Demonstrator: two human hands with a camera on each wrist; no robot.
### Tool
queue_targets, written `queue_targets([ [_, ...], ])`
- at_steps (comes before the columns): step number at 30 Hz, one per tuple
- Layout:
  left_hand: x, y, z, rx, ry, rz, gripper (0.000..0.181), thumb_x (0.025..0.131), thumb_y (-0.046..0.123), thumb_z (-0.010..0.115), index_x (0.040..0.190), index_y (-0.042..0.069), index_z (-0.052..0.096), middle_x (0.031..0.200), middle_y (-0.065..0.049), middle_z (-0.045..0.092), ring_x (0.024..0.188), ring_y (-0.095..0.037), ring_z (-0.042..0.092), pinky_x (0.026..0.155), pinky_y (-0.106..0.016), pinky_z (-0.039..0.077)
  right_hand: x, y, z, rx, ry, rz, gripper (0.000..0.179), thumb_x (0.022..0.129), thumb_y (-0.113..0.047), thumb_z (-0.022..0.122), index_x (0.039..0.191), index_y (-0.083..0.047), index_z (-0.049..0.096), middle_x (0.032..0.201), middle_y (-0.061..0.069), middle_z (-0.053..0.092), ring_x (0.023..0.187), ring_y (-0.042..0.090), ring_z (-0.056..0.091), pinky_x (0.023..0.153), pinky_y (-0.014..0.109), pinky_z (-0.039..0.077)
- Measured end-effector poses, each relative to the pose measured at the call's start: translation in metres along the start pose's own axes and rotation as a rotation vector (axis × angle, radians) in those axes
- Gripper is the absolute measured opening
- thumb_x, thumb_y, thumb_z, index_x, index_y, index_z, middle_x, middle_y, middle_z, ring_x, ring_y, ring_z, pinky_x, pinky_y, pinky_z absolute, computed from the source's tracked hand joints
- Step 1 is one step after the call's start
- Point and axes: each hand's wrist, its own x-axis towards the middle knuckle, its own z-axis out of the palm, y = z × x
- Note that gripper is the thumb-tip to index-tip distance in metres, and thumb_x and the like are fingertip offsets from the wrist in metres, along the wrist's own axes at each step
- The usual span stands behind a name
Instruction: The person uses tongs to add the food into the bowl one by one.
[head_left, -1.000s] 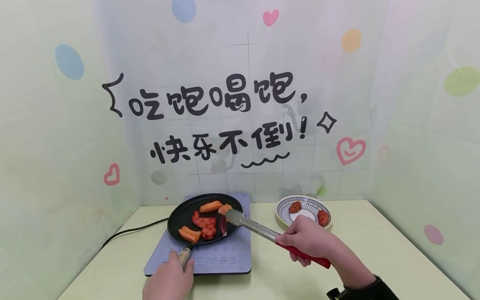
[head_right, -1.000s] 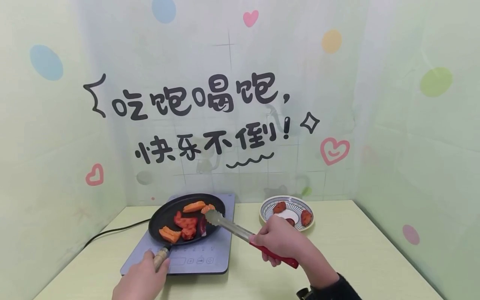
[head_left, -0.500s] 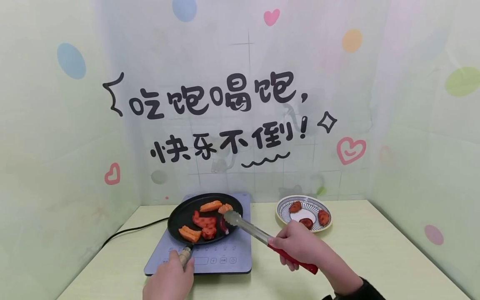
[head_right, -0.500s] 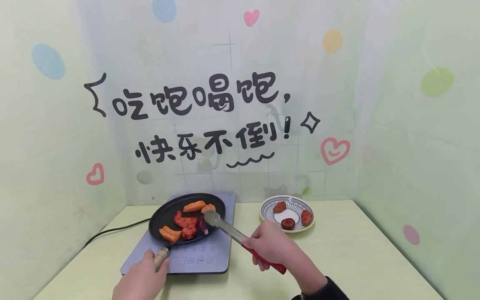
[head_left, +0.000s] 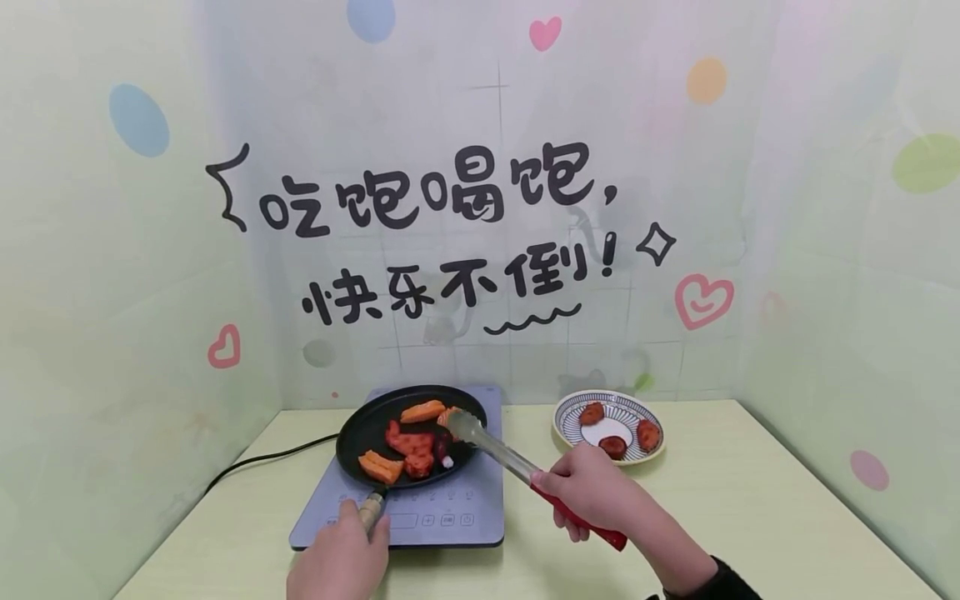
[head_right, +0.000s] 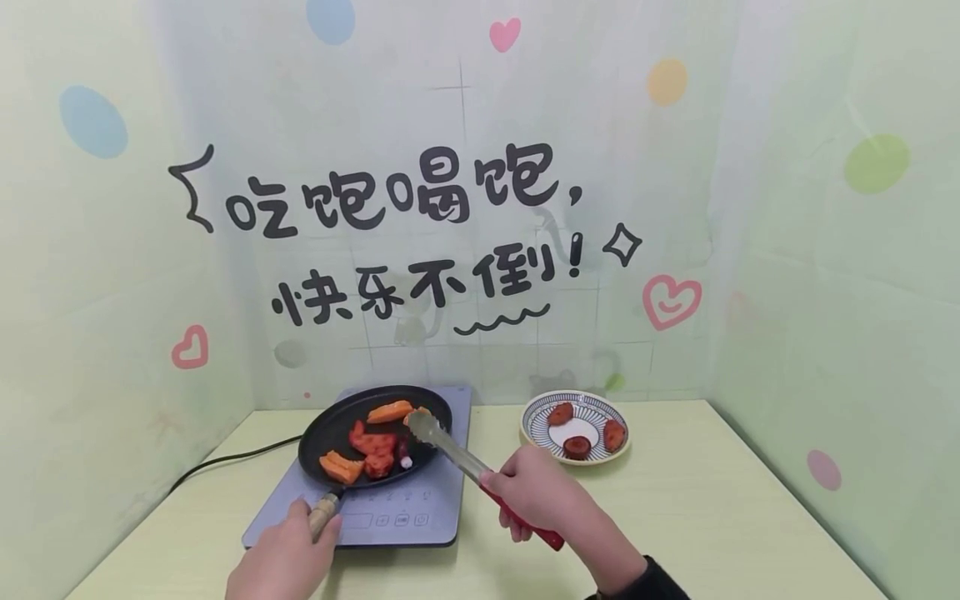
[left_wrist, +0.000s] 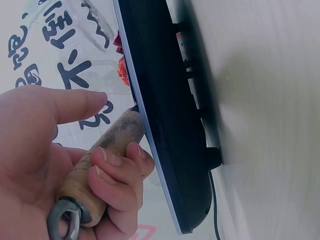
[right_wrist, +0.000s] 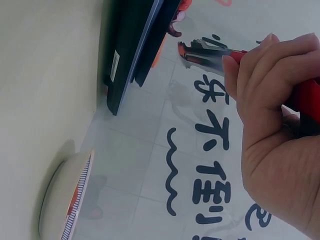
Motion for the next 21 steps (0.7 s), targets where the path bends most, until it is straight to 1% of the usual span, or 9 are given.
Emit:
queue_targets([
  [3, 0.000, 0.000, 0.000, 0.001, -0.001, 0.003, 0.075, 0.104, 0.041, 0.063, 0.145, -0.019, 0.043, 0.105, -0.032, 0.071, 0.082, -0.034, 0.071, 0.069, -0.053, 0.058, -0.001, -0.001, -0.007, -0.003, 0.012, -0.001, 0.031, 0.106, -0.031, 0.067, 0.090, -0.005, 0.076, 0.060, 0.004, 0.065, 0.043, 0.012, 0.057, 0.046, 0.030, 0.052],
  [7, 0.001, 0.000, 0.000, 0.007, -0.007, -0.005, 0.076, 0.104, 0.041, 0.063, 0.146, -0.019, 0.042, 0.108, -0.033, 0.071, 0.084, -0.035, 0.071, 0.071, -0.054, 0.058, -0.005, -0.003, -0.018, -0.012, 0.028, 0.005, 0.029, 0.105, -0.031, 0.067, 0.094, -0.006, 0.077, 0.061, 0.004, 0.065, 0.043, 0.013, 0.056, 0.047, 0.029, 0.053],
  [9, 0.001, 0.000, 0.000, 0.009, -0.009, -0.007, 0.076, 0.104, 0.041, 0.063, 0.146, -0.019, 0.042, 0.109, -0.033, 0.071, 0.085, -0.036, 0.072, 0.072, -0.054, 0.059, -0.008, -0.003, -0.025, -0.033, 0.009, -0.009, 0.029, 0.105, -0.031, 0.068, 0.093, -0.007, 0.077, 0.060, 0.004, 0.064, 0.043, 0.013, 0.056, 0.047, 0.030, 0.053],
  [13, 0.001, -0.001, 0.000, 0.006, -0.009, -0.001, 0.075, 0.104, 0.041, 0.063, 0.145, -0.019, 0.043, 0.108, -0.032, 0.071, 0.084, -0.036, 0.072, 0.071, -0.054, 0.058, -0.016, -0.006, -0.035, -0.077, -0.065, -0.029, 0.030, 0.104, -0.030, 0.069, 0.084, -0.009, 0.076, 0.059, 0.002, 0.063, 0.041, 0.011, 0.054, 0.047, 0.031, 0.053],
  [17, 0.000, -0.001, 0.000, 0.000, -0.008, 0.008, 0.075, 0.104, 0.041, 0.063, 0.145, -0.019, 0.043, 0.109, -0.033, 0.071, 0.086, -0.038, 0.072, 0.071, -0.055, 0.059, -0.024, -0.012, -0.035, -0.129, -0.099, -0.028, 0.036, 0.103, -0.031, 0.070, 0.073, -0.011, 0.073, 0.056, 0.000, 0.063, 0.040, 0.010, 0.054, 0.046, 0.031, 0.052],
  [21, 0.000, 0.000, -0.001, 0.002, -0.009, 0.011, 0.077, 0.105, 0.042, 0.062, 0.146, -0.019, 0.042, 0.111, -0.034, 0.071, 0.089, -0.041, 0.073, 0.072, -0.056, 0.059, -0.025, -0.015, -0.027, -0.155, -0.107, -0.038, 0.039, 0.103, -0.031, 0.070, 0.069, -0.013, 0.073, 0.054, -0.001, 0.062, 0.038, 0.009, 0.054, 0.045, 0.032, 0.051],
])
